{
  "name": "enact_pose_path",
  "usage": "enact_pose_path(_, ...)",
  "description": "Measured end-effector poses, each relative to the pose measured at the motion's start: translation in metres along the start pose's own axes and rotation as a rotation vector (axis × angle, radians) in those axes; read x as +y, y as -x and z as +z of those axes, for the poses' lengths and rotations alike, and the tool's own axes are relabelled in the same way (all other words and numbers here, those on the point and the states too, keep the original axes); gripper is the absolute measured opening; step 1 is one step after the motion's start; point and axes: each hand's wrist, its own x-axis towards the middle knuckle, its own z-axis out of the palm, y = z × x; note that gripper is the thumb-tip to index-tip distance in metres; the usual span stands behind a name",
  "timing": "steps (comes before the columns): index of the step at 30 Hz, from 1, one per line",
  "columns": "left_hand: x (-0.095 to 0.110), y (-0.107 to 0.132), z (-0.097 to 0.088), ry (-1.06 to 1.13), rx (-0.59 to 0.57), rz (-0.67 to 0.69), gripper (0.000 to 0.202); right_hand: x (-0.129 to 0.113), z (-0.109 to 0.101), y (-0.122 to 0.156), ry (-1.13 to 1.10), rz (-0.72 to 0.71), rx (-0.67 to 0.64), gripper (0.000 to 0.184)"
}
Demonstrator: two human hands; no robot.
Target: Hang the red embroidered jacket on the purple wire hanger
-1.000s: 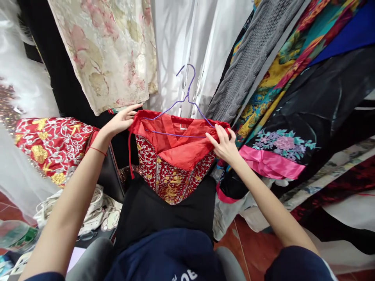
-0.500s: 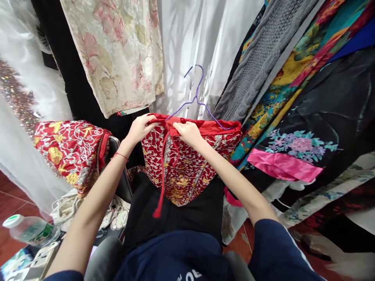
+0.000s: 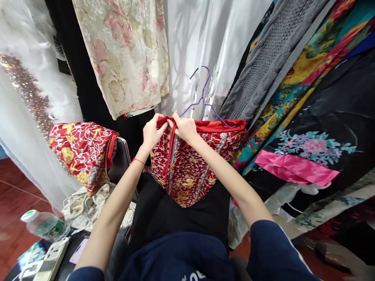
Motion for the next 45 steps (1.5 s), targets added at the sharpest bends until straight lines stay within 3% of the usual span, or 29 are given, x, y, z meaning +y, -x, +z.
enact_pose_path(6,-0.003,0.0,0.006,0.063,0.062,-0.1,0.041,0.002,0.01,-0.007,-0.013,-0.09,0.096,0.046)
enact_pose_path(11,-0.004,0.0,0.006,0.078,0.037,-0.079,0.027,0.012,0.018,-0.022,-0.041,-0.179,0.149,0.043)
enact_pose_path(17,0.0,0.001,0.005,0.146,0.018,-0.065,0.025,0.016,0.013,-0.035,0.039,-0.175,-0.117,0.051)
enact_pose_path(19,0.003,0.012,0.007,0.153,0.136,-0.067,0.026,0.015,0.011,-0.035,0.049,-0.171,-0.147,0.047)
enact_pose_path(21,0.004,0.032,0.012,0.106,0.325,-0.114,0.024,0.015,0.011,-0.034,0.038,-0.183,-0.129,0.043)
enact_pose_path(24,-0.004,0.078,0.026,0.121,0.491,-0.315,0.015,0.016,0.014,-0.033,0.019,-0.206,-0.071,0.04)
enact_pose_path(26,-0.014,0.114,0.042,0.373,0.443,-0.52,0.015,0.017,0.017,-0.032,0.011,-0.208,-0.036,0.04)
enact_pose_path(27,-0.018,0.13,0.051,0.567,0.357,-0.626,0.018,0.017,0.018,-0.031,0.008,-0.201,-0.024,0.04)
enact_pose_path(30,-0.022,0.17,0.081,0.726,0.215,-0.726,0.032,0.015,0.021,-0.03,-0.001,-0.159,0.011,0.044)
enact_pose_path(32,-0.018,0.184,0.097,0.769,0.18,-0.752,0.039,0.014,0.023,-0.028,-0.001,-0.139,0.046,0.046)
enact_pose_path(36,-0.007,0.188,0.112,0.798,0.184,-0.774,0.039,0.009,0.02,-0.023,0.004,-0.099,0.069,0.045)
enact_pose_path(40,-0.007,0.182,0.111,0.767,0.226,-0.784,0.03,0.005,0.016,-0.02,0.004,-0.054,0.037,0.042)
enact_pose_path(45,-0.009,0.177,0.106,0.817,0.223,-0.806,0.031,0.003,0.015,-0.02,-0.039,-0.068,0.103,0.043)
